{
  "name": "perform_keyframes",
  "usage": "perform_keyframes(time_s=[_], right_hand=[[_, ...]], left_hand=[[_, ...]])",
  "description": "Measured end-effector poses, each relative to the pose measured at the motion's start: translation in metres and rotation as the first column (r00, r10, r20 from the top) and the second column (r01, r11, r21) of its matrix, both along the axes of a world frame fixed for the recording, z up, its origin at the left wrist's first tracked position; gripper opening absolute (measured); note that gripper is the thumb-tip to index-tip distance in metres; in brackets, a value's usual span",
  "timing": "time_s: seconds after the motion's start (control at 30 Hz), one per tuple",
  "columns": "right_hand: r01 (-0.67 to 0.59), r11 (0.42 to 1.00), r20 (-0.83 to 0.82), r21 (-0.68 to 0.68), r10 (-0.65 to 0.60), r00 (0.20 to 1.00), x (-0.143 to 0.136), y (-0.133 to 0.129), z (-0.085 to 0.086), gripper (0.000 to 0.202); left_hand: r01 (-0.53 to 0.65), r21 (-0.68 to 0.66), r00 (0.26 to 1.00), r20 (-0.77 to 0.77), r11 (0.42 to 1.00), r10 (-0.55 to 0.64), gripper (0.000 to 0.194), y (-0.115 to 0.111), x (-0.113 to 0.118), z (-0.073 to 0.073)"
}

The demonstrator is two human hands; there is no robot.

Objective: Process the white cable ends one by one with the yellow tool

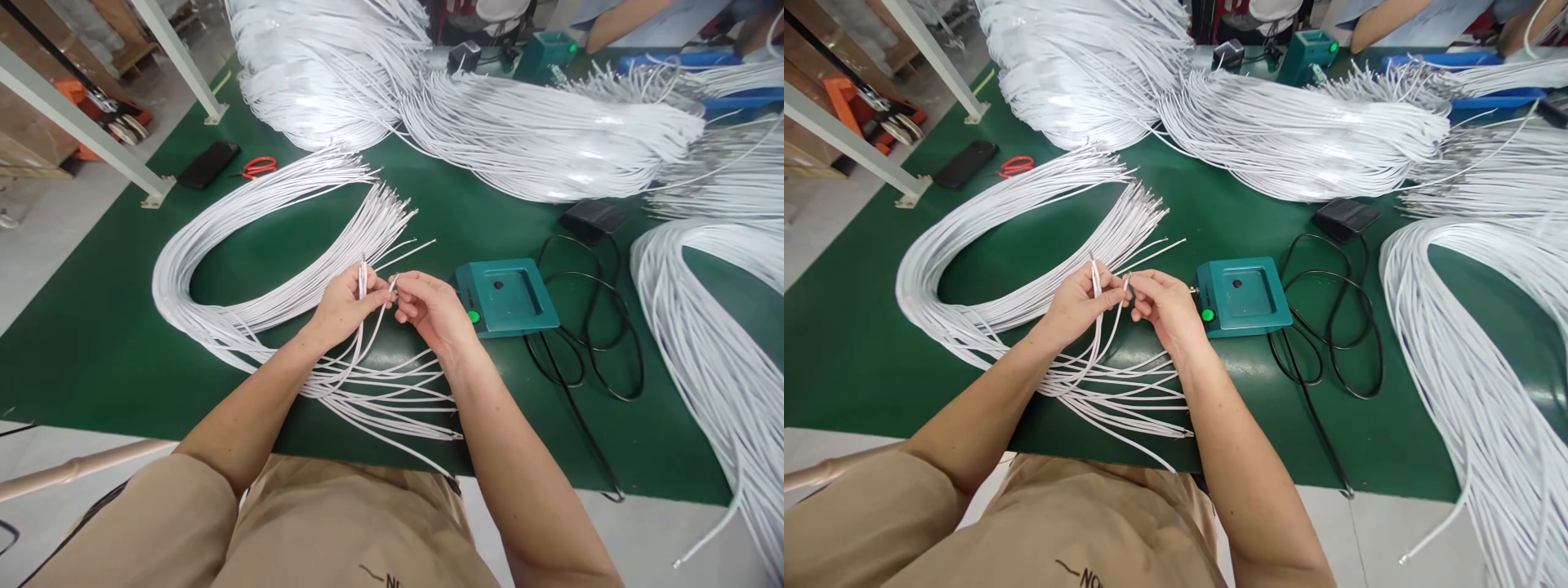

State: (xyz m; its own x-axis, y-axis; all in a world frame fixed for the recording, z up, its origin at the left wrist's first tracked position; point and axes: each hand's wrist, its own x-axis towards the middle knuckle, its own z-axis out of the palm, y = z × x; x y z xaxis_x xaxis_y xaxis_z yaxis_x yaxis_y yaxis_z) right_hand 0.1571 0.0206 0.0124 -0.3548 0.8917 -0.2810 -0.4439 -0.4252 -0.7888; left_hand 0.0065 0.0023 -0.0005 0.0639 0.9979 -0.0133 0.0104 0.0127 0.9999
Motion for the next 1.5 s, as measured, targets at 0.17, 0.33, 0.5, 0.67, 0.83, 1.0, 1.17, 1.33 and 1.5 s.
perform_keyframes(time_s=[0.17, 0.33, 0.5, 0.67, 0.83, 1.0, 1.17, 1.33, 1.5], right_hand=[[-0.038, 0.997, 0.083, 0.064, 0.032, 0.996, 0.0018, 0.0029, 0.0011, 0.03], [-0.097, 0.993, 0.117, 0.06, 0.089, 0.989, 0.0032, 0.0027, 0.0004, 0.036], [-0.142, 0.99, -0.005, -0.005, 0.142, 0.99, 0.0046, 0.0019, 0.0011, 0.041], [-0.14, 0.99, -0.065, -0.026, 0.139, 0.988, 0.0049, 0.0009, 0.0018, 0.04], [-0.143, 0.989, -0.088, -0.021, 0.141, 0.986, 0.0054, 0.0012, -0.0006, 0.038], [-0.161, 0.987, -0.125, -0.019, 0.157, 0.98, 0.0067, 0.0018, -0.0029, 0.03], [-0.128, 0.991, -0.102, -0.027, 0.125, 0.987, 0.0075, 0.002, -0.0032, 0.026], [-0.061, 0.998, -0.017, 0.011, 0.062, 0.998, 0.0062, 0.0011, -0.0017, 0.023], [0.034, 0.995, 0.089, 0.095, -0.042, 0.995, 0.0038, -0.0018, 0.0031, 0.021]], left_hand=[[0.093, -0.01, 0.996, -0.013, 0.996, -0.093, 0.031, -0.004, 0.0045, 0.0007], [0.114, 0.003, 0.993, -0.03, 0.993, -0.114, 0.03, -0.005, 0.0044, 0.0001], [0.083, 0.026, 0.996, -0.031, 0.996, -0.082, 0.03, -0.0029, 0.0015, 0.0026], [0.069, 0.027, 0.998, 0.007, 0.997, -0.069, 0.029, -0.0027, 0.002, 0.0038], [0.048, 0.017, 0.999, 0.01, 0.999, -0.048, 0.028, -0.0028, 0.0022, 0.0049], [0.045, 0.024, 0.999, -0.003, 0.999, -0.045, 0.024, -0.0025, 0.0003, 0.0046], [0.091, 0.07, 0.995, 0.033, 0.993, -0.094, 0.026, -0.0018, -0.0023, 0.0015], [0.13, 0.063, 0.991, 0.004, 0.99, -0.13, 0.047, -0.0022, -0.0035, 0.0013], [0.147, 0.063, 0.989, 0.004, 0.987, -0.147, 0.037, -0.0027, -0.0034, 0.0018]])
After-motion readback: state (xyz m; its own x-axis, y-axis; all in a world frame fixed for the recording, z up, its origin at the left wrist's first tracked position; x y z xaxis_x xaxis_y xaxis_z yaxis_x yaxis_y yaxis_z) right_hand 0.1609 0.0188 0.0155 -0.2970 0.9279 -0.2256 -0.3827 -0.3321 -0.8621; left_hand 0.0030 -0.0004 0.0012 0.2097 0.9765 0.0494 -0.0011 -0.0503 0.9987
